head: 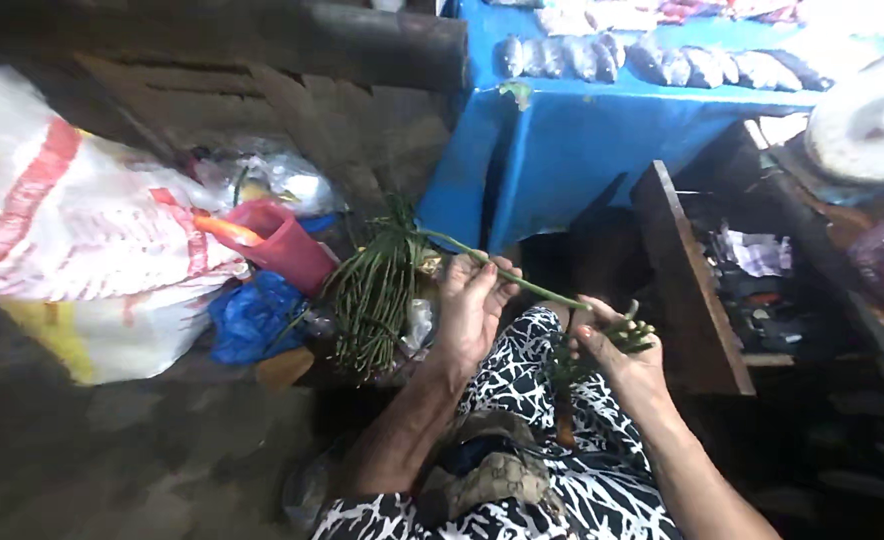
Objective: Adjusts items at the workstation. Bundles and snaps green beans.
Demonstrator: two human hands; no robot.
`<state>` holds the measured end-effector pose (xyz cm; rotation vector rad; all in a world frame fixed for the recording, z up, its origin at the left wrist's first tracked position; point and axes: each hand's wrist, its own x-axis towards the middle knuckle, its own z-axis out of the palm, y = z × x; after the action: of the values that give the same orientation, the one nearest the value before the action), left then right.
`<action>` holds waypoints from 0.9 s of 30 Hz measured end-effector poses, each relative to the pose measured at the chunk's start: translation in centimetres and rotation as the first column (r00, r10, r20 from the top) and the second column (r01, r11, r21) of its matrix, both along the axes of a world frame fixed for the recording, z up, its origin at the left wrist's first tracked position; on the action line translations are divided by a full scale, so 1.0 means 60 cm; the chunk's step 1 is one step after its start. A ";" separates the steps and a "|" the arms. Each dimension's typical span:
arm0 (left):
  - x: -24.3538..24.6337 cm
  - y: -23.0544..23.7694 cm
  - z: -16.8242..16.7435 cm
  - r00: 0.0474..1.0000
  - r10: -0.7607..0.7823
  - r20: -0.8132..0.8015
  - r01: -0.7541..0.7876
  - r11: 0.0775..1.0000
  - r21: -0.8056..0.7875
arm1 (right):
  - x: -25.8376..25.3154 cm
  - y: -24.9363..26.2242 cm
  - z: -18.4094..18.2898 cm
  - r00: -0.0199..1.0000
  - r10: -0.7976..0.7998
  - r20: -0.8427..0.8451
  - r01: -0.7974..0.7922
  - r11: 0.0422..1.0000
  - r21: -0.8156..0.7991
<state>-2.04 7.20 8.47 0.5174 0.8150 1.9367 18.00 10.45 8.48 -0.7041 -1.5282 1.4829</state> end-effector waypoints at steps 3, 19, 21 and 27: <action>0.051 0.002 -0.005 0.991 -0.137 0.002 0.137 0.985 -0.105 | -0.004 0.003 -0.007 0.999 0.011 -0.052 -0.009 0.999 0.042; 0.106 0.034 -0.042 0.553 -0.334 -0.763 0.444 0.894 -0.070 | 0.046 0.025 0.038 0.882 -0.183 -0.434 0.183 0.982 -0.043; 0.129 0.024 -0.040 0.428 -0.480 -0.766 0.478 0.840 -0.259 | 0.041 0.012 0.044 0.879 -0.158 -0.450 0.141 0.987 -0.071; 0.165 0.021 -0.040 0.218 -0.770 -0.600 0.571 0.599 -0.561 | 0.077 0.016 0.060 0.870 -0.167 -0.463 0.128 0.985 -0.115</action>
<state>7.85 8.46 6.07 1.4294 1.0851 0.6428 22.62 11.43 12.08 -0.4469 -1.0232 1.4713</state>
